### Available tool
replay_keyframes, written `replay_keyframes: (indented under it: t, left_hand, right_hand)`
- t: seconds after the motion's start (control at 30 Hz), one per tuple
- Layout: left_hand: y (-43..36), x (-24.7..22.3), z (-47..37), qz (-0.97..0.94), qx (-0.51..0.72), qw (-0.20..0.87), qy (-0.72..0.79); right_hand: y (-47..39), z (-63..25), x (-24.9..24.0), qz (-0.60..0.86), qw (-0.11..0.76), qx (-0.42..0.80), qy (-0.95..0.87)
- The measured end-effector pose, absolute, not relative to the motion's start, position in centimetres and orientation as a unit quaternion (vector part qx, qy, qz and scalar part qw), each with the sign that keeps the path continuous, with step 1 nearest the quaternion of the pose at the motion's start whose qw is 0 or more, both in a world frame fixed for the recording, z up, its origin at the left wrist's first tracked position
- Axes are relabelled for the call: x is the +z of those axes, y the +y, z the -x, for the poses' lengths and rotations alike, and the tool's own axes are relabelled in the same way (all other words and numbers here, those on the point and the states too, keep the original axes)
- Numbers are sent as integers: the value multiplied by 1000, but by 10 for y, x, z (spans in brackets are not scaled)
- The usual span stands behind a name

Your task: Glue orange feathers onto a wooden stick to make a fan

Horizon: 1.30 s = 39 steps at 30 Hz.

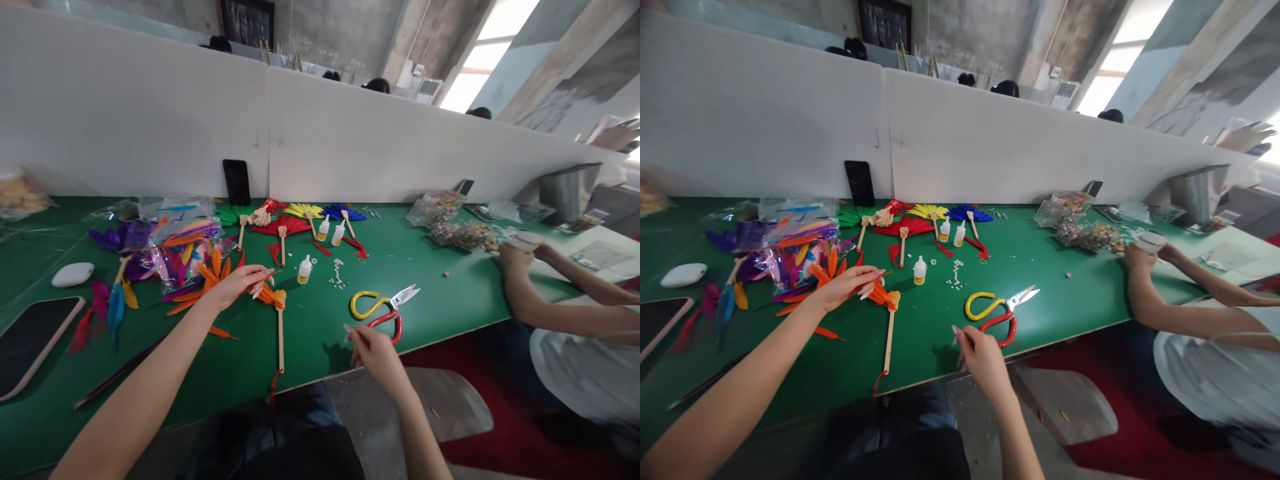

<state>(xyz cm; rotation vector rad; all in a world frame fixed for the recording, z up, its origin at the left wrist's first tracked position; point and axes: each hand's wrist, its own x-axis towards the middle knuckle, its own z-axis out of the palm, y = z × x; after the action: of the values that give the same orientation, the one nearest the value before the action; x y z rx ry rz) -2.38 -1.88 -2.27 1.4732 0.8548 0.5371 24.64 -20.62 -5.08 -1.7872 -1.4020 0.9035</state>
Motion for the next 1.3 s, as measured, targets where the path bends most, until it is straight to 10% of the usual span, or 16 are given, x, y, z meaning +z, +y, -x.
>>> replay_keyframes:
  t: [0.57, 1.3]
  left_hand:
    - [-42, -12, 6, -630, 266, 617, 390]
    - [-23, -35, 7, -683, 368, 372, 509]
  right_hand:
    - [-104, -162, -26, 492, 357, 496, -620]
    - [-70, -166, -51, 544, 398, 355, -648]
